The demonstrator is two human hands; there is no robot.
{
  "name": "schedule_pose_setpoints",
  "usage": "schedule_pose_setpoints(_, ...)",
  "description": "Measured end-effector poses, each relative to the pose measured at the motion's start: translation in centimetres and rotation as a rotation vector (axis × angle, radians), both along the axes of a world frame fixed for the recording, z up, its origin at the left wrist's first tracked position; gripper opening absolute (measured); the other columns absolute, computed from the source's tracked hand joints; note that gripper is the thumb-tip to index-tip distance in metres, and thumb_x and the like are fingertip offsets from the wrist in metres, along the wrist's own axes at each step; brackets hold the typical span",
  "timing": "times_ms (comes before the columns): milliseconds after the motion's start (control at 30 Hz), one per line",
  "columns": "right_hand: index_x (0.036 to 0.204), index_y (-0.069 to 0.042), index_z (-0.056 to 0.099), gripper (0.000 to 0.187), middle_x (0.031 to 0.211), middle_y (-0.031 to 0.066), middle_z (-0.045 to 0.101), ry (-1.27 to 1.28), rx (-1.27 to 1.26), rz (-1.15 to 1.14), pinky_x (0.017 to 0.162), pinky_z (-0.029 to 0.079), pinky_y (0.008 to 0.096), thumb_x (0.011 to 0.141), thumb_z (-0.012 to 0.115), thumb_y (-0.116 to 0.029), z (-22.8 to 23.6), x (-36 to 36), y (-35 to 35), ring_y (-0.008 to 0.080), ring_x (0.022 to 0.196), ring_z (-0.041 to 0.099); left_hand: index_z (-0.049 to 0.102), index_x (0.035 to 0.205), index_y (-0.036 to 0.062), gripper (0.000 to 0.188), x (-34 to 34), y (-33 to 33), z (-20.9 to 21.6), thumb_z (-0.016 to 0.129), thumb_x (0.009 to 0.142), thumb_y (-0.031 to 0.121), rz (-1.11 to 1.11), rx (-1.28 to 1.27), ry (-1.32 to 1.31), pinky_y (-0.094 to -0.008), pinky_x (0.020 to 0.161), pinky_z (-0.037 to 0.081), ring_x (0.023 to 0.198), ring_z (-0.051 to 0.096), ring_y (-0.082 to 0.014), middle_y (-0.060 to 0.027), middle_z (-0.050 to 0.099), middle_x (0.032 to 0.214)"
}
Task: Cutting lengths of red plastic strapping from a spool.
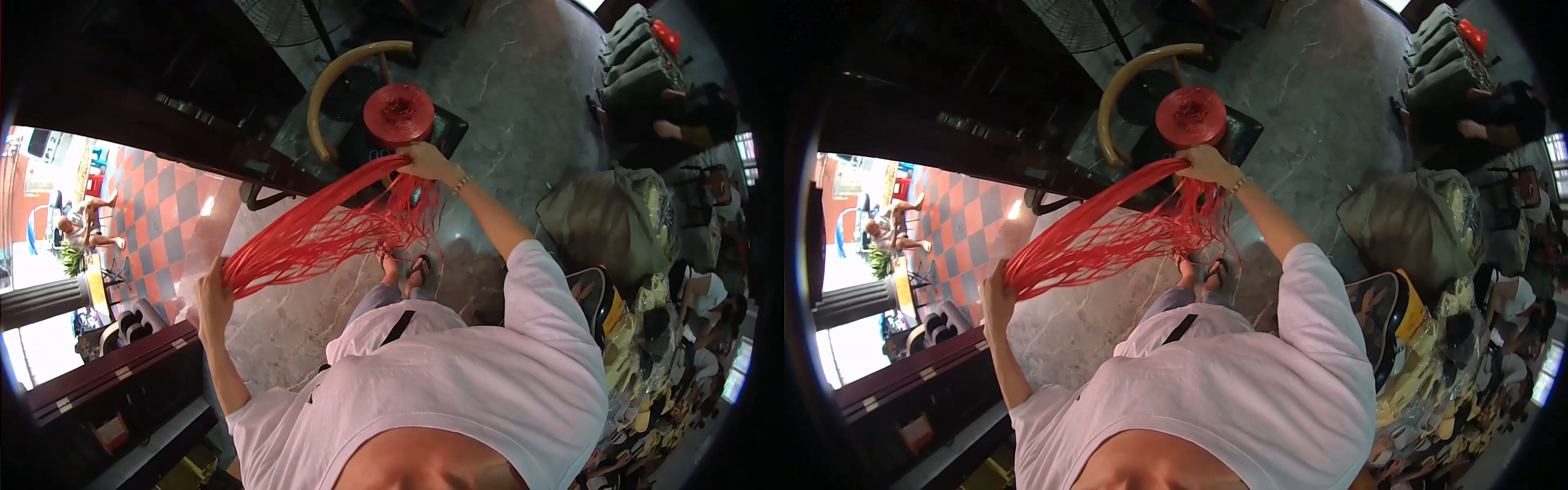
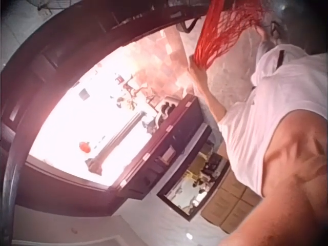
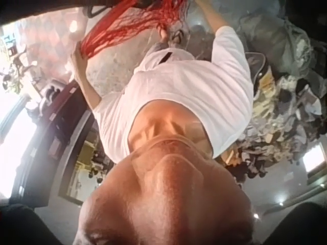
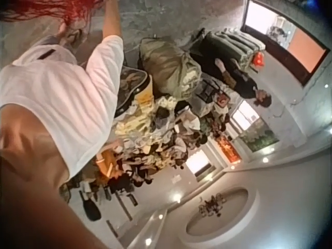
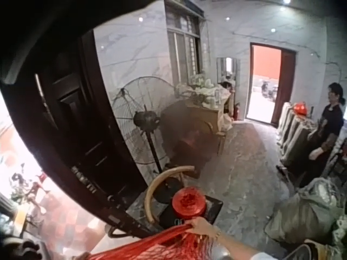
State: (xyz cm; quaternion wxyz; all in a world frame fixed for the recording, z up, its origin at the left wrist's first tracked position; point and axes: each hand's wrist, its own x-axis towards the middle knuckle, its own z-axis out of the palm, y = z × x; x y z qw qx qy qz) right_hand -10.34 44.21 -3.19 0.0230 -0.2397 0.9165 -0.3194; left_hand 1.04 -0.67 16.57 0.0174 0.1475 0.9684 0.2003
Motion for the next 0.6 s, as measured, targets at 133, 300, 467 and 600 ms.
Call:
schedule_pose_setpoints(133, 0.087, -0.008, 0.065, 0.025, 0.073, 0.0158, 0.063, 0.008, 0.138, 0.003, 0.066, 0.048, 0.0437, 0.075, 0.063, -0.03, 0.1, -0.4, -1.7, 0.0334, 0.073, 0.062, 0.053, 0.112, 0.0041, 0.039, 0.0, -5.7, -5.0, 0.06, 0.074, 0.005, 0.102, -0.192, -0.078, -0.0441, 0.071, 0.048, 0.08, 0.061, -0.0399, -0.0216, 0.063, 0.084)
schedule_pose_setpoints(300, 0.076, -0.007, 0.065, 0.023, 0.067, 0.0151, 0.063, 0.134, 0.247, 0.086, 0.057, 0.049, 0.0433, 0.073, 0.064, -0.03, 3.4, -0.2, -6.4, 0.0337, 0.067, 0.064, 0.032, 0.134, -0.0016, 0.1, 0.6, -1.2, -8.1, 0.084, 0.055, 0.033, 0.079, -0.367, -0.2, -0.0451, 0.096, 0.038, 0.114, 0.047, -0.0361, -0.0203, 0.047, 0.125)
schedule_pose_setpoints(467, 0.067, -0.008, 0.065, 0.014, 0.062, 0.0132, 0.063, 0.22, 0.325, 0.246, 0.057, 0.049, 0.0407, 0.069, 0.065, -0.022, 6.1, 2.8, -12.5, 0.0311, 0.063, 0.064, 0.02, 0.142, 0.0005, 0.111, -2.3, 12.6, -9.5, 0.083, 0.057, 0.035, -0.25, 0.049, 0.185, -0.0459, 0.087, 0.042, 0.109, 0.051, -0.0386, -0.0222, 0.051, 0.12)
schedule_pose_setpoints(600, 0.063, -0.007, 0.066, 0.012, 0.064, 0.0129, 0.065, 0.33, 0.31, 0.208, 0.055, 0.05, 0.0384, 0.065, 0.067, -0.019, 5.8, 3.7, -13.2, 0.027, 0.065, 0.067, 0.031, 0.135, 0.0029, 0.08, -6.6, 15.7, -10.9, 0.074, 0.071, 0.024, -0.189, 0.168, -0.48, -0.0436, 0.079, 0.048, 0.092, 0.06, -0.0388, -0.0227, 0.062, 0.099)
